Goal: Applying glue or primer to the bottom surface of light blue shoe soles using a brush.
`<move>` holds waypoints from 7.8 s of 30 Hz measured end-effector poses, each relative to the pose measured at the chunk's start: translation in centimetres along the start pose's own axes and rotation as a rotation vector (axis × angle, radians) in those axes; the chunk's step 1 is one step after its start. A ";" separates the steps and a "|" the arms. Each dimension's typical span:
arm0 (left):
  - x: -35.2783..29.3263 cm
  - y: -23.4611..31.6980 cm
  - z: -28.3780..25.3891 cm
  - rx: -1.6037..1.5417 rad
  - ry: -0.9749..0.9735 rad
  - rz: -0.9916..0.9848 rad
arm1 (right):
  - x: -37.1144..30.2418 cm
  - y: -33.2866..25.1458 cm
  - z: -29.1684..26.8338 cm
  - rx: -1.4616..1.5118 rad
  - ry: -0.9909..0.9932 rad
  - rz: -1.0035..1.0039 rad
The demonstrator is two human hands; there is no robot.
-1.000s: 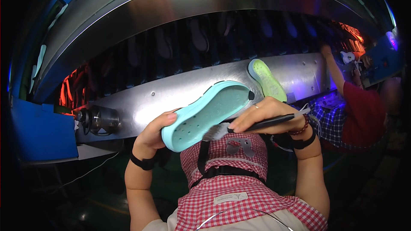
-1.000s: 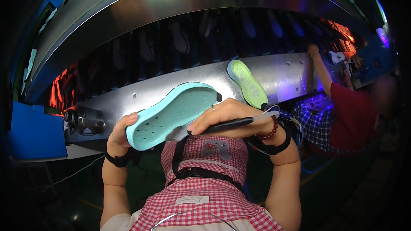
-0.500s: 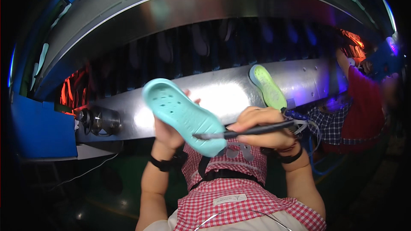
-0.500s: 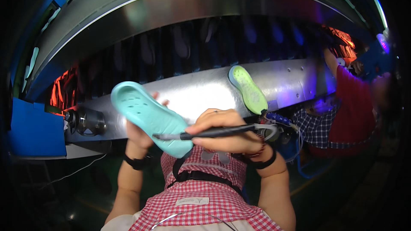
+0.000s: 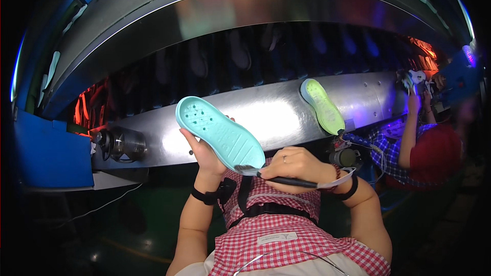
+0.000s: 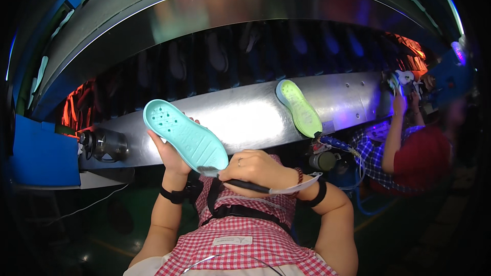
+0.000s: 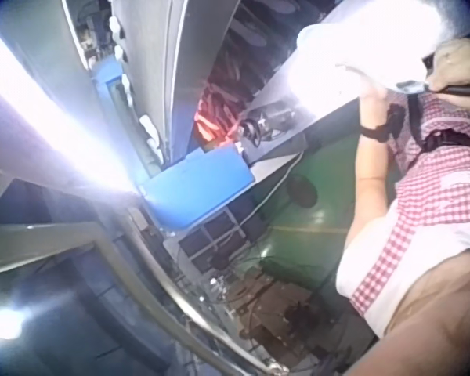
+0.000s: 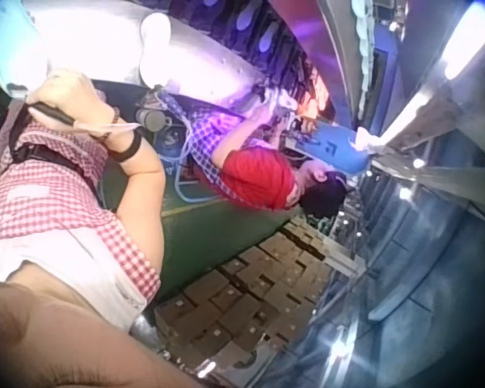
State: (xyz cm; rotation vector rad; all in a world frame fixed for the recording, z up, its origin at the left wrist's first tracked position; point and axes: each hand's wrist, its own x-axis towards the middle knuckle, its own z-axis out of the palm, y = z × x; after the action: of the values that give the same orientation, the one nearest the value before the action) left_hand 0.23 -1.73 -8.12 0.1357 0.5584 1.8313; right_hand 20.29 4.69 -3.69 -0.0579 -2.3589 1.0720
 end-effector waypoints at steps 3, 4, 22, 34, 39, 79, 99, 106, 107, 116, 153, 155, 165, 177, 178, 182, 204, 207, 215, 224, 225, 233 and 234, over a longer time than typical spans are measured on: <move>-0.1 -0.4 0.4 0.024 -0.057 0.013 | 1.5 0.0 -1.8 0.187 0.073 0.068; -0.3 -0.7 0.8 0.024 -0.055 0.014 | 2.0 -0.8 -1.8 0.322 0.198 0.318; -0.3 2.4 4.5 0.217 -0.165 0.364 | 1.1 1.6 -2.9 0.852 0.116 0.300; -2.2 -0.8 4.8 -0.027 -0.217 0.087 | 2.3 -1.3 0.2 1.066 0.333 0.563; -1.9 -0.2 5.6 -0.038 -0.168 0.090 | 2.5 -1.4 -1.2 0.686 0.231 0.569; -0.6 4.8 8.8 0.652 -0.065 -0.653 | 6.0 0.4 -7.8 0.345 -0.373 -0.005; -0.2 5.0 6.4 0.494 -0.060 -0.618 | 3.6 1.2 -10.8 0.224 -0.363 0.426; 0.1 1.1 3.7 0.129 -0.134 -0.612 | 1.9 3.6 -5.9 0.574 0.252 0.572; -0.2 1.0 3.7 0.102 -0.121 -0.591 | 1.6 4.5 -5.9 0.559 0.344 0.524; -1.0 1.5 2.3 0.140 -0.037 -0.403 | 0.2 2.9 -1.8 0.627 0.556 0.457; 22.6 12.5 20.5 2.182 0.126 0.970 | -7.6 9.4 -1.8 1.197 0.940 0.684; 22.6 12.8 20.9 2.207 0.204 0.848 | -7.4 10.3 -1.4 1.230 0.906 0.691; 22.3 12.3 19.9 1.994 -0.055 1.288 | -7.6 9.3 -1.1 1.249 0.971 0.637; 16.9 12.6 20.0 1.151 -0.141 1.200 | -7.5 8.0 -2.7 1.371 1.024 0.413; 15.7 11.7 19.0 0.949 -0.077 1.285 | -7.8 7.9 -2.8 1.342 1.031 0.445; 11.6 10.7 15.1 0.474 0.011 1.068 | -7.1 8.9 -2.3 1.274 0.991 0.462; 1.1 -4.4 0.0 0.000 -0.107 -0.373 | -3.1 6.0 0.6 1.192 0.514 0.493; 1.3 -5.1 1.1 -0.213 -0.198 -0.382 | -2.7 6.4 1.1 1.207 0.519 0.538; 1.3 -5.2 0.5 -0.274 -0.142 -0.401 | -0.7 7.4 -0.1 1.107 0.557 0.589; 1.8 -5.6 0.2 -0.074 -0.149 -0.379 | 0.6 8.2 -0.5 1.088 0.621 0.599; 1.9 -5.7 0.4 -0.079 -0.143 -0.377 | 0.9 8.5 -0.7 1.042 0.632 0.632; 2.2 -6.2 -0.4 0.099 -0.041 -0.245 | 3.4 4.6 -0.5 0.079 0.324 0.253; 2.5 -5.8 -1.0 0.079 -0.036 -0.211 | 3.0 4.5 -0.4 -0.008 0.273 0.183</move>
State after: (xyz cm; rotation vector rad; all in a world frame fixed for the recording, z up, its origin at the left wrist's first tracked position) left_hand 4.03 1.57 -12.03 0.1569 0.5970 1.6004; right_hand 17.13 8.74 -5.27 -0.4049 -2.1419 1.0643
